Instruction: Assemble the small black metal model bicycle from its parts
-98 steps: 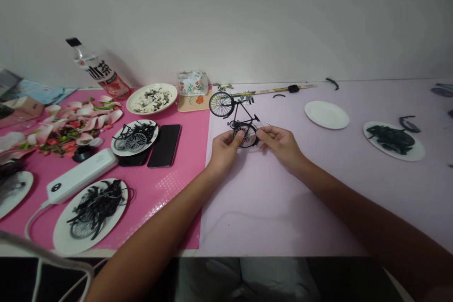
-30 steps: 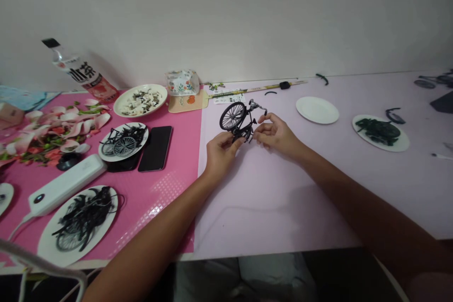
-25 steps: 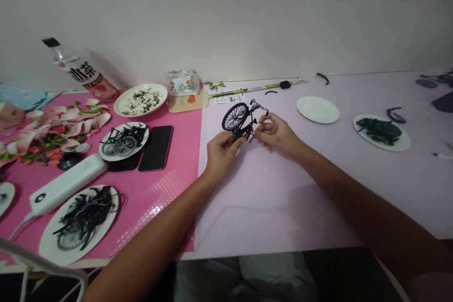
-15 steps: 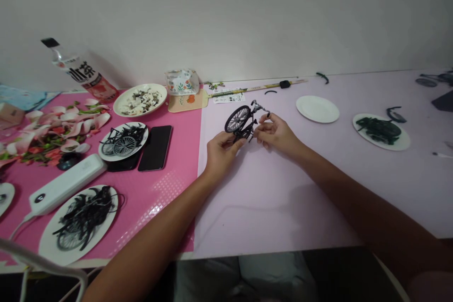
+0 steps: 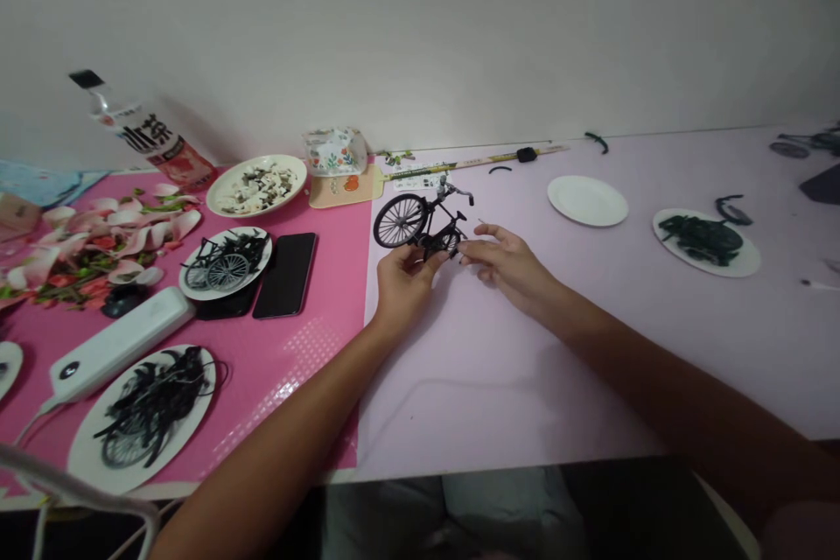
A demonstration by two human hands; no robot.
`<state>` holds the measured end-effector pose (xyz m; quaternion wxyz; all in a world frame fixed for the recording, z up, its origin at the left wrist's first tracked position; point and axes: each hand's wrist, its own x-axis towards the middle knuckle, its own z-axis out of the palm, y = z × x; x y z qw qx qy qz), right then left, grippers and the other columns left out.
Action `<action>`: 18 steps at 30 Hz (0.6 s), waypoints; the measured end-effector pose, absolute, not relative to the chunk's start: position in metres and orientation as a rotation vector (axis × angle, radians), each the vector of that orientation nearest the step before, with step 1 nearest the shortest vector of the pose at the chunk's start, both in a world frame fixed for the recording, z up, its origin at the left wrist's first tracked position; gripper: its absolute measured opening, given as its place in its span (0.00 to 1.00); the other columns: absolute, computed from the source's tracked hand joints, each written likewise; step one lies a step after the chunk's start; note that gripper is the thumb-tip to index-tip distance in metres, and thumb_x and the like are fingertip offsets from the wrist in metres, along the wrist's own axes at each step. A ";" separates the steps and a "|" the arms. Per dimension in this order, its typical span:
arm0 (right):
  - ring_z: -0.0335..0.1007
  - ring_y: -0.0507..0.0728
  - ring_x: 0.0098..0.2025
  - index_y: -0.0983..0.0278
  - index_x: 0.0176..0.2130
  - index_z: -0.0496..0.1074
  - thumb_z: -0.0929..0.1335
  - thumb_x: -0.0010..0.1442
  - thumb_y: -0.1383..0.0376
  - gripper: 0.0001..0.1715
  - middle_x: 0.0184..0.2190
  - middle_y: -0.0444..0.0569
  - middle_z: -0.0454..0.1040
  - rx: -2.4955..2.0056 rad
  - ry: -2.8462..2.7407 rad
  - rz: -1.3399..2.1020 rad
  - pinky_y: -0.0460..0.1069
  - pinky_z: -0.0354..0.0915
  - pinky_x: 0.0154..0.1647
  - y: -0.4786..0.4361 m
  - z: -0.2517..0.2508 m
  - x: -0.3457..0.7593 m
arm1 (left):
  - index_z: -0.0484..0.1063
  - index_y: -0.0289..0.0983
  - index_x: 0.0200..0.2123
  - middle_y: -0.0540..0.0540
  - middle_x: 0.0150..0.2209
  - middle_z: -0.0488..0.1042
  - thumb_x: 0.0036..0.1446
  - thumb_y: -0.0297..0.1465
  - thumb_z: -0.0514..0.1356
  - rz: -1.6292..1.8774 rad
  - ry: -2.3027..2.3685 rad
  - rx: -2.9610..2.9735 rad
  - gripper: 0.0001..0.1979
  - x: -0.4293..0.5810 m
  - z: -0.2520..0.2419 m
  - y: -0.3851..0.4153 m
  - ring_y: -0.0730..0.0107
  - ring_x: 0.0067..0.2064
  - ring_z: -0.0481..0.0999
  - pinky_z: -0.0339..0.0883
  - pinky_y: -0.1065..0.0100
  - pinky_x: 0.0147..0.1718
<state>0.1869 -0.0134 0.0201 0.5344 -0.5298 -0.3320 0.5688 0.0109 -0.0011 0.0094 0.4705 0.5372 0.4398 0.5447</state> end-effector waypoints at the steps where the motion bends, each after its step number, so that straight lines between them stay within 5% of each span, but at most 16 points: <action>1: 0.77 0.55 0.35 0.59 0.47 0.67 0.86 0.40 0.55 0.42 0.31 0.44 0.80 -1.254 -0.771 1.370 0.44 0.58 0.24 -0.014 0.020 0.186 | 0.75 0.37 0.24 0.49 0.26 0.76 0.51 0.34 0.75 1.335 1.078 1.314 0.14 0.011 0.010 -0.001 0.69 0.29 0.72 0.66 0.68 0.29; 18: 0.71 0.51 0.32 0.58 0.46 0.67 0.87 0.39 0.55 0.42 0.36 0.43 0.78 -1.145 -0.818 1.307 0.45 0.55 0.24 -0.013 0.015 0.185 | 0.72 0.37 0.24 0.49 0.25 0.73 0.50 0.35 0.75 1.363 1.048 1.304 0.15 0.011 0.005 0.003 0.69 0.30 0.70 0.65 0.67 0.29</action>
